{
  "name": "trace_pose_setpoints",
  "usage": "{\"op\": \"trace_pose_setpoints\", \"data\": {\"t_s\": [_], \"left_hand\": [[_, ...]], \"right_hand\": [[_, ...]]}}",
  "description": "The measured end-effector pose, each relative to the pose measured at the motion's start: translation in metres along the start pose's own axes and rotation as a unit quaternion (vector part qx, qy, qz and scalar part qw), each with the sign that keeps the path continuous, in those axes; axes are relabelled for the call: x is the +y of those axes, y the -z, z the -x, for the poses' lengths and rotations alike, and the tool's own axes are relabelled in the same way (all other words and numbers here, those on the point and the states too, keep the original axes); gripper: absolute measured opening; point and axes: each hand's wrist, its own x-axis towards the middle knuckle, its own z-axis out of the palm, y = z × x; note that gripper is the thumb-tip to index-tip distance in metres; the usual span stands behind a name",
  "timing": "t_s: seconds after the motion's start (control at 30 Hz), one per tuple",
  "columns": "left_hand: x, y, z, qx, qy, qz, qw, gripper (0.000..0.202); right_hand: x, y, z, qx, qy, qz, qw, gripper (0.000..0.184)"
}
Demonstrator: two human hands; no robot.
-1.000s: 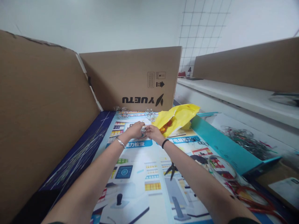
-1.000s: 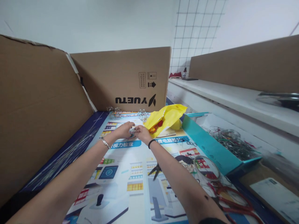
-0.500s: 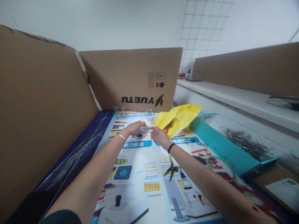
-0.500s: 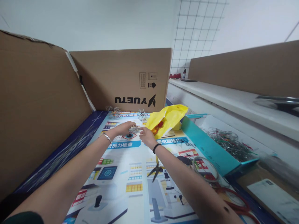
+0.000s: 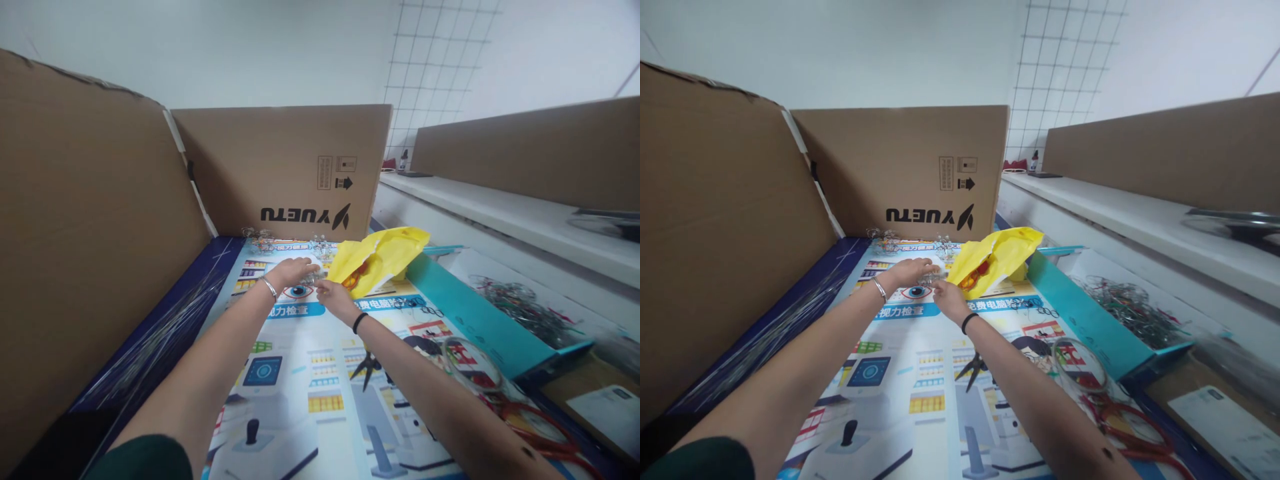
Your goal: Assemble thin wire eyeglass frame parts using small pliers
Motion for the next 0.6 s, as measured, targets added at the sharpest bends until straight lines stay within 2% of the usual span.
{"op": "trace_pose_setpoints", "data": {"t_s": [0.17, 0.4, 0.5, 0.6], "left_hand": [[-0.008, -0.004, 0.004, 0.017, 0.010, 0.021, 1.000, 0.074], [-0.014, -0.006, 0.021, 0.040, 0.047, 0.067, 0.996, 0.078], [-0.016, 0.000, 0.031, 0.070, 0.092, 0.083, 0.990, 0.055], [-0.015, 0.004, 0.042, 0.097, 0.164, 0.102, 0.976, 0.031]], "right_hand": [[0.000, 0.002, 0.002, -0.001, -0.022, -0.023, 0.999, 0.032], [0.000, 0.002, 0.004, 0.003, -0.028, -0.066, 0.997, 0.030], [0.000, 0.001, 0.005, 0.008, -0.032, -0.085, 0.996, 0.029], [-0.001, 0.001, 0.006, 0.025, -0.042, -0.102, 0.994, 0.028]]}}
